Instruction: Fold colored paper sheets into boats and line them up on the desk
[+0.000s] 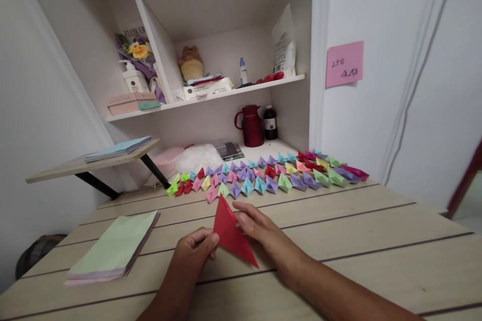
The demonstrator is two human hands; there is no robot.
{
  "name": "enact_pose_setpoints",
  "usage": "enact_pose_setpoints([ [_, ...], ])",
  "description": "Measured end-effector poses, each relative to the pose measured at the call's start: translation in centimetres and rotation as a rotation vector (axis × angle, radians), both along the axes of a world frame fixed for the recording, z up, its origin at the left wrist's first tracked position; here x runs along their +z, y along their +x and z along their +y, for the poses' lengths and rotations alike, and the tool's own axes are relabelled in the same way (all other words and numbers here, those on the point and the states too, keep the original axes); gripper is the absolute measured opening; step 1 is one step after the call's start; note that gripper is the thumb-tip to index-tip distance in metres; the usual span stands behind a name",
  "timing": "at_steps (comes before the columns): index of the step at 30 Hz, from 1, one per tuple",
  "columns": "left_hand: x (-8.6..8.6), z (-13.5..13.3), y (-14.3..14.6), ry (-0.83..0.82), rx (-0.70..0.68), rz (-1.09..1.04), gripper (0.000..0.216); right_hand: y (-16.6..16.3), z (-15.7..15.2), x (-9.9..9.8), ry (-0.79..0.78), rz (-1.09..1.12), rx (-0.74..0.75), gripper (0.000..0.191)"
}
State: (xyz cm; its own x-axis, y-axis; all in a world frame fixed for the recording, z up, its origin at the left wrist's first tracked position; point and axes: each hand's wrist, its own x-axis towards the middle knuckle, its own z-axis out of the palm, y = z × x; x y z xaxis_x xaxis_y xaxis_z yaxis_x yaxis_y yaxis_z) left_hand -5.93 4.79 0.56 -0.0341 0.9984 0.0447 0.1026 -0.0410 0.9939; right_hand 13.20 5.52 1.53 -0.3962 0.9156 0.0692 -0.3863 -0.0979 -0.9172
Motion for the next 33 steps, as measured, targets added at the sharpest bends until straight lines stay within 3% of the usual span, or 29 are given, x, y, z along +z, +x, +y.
enact_pose_setpoints([
  [4, 0.1, -0.1, 0.3, 0.023, 0.032, 0.046, 0.032, -0.5, -0.3, 0.5, 0.047, -0.034, 0.015, 0.055],
  [8, 0.1, -0.4, 0.5, 0.019, 0.044, 0.080, 0.031, -0.6, 0.7, -0.1, 0.001, -0.125, -0.097, 0.033],
  [11, -0.1, -0.5, 0.6, 0.007, 0.044, 0.088, 0.031, -0.4, 1.1, -0.4, -0.008, -0.150, -0.131, 0.033],
  [17, 0.0, -0.2, 0.5, -0.014, 0.049, -0.022, 0.040, -0.5, 0.5, 0.4, -0.081, -0.126, -0.103, 0.037],
  [22, 0.6, -0.6, 0.2, -0.045, 0.023, 0.024, 0.035, -0.6, 0.5, 0.3, -0.046, -0.109, -0.126, 0.038],
  [33, 0.7, -1.5, 0.9, -0.088, 0.014, -0.094, 0.032, -0.6, 0.3, 0.0, -0.014, -0.076, -0.083, 0.035],
])
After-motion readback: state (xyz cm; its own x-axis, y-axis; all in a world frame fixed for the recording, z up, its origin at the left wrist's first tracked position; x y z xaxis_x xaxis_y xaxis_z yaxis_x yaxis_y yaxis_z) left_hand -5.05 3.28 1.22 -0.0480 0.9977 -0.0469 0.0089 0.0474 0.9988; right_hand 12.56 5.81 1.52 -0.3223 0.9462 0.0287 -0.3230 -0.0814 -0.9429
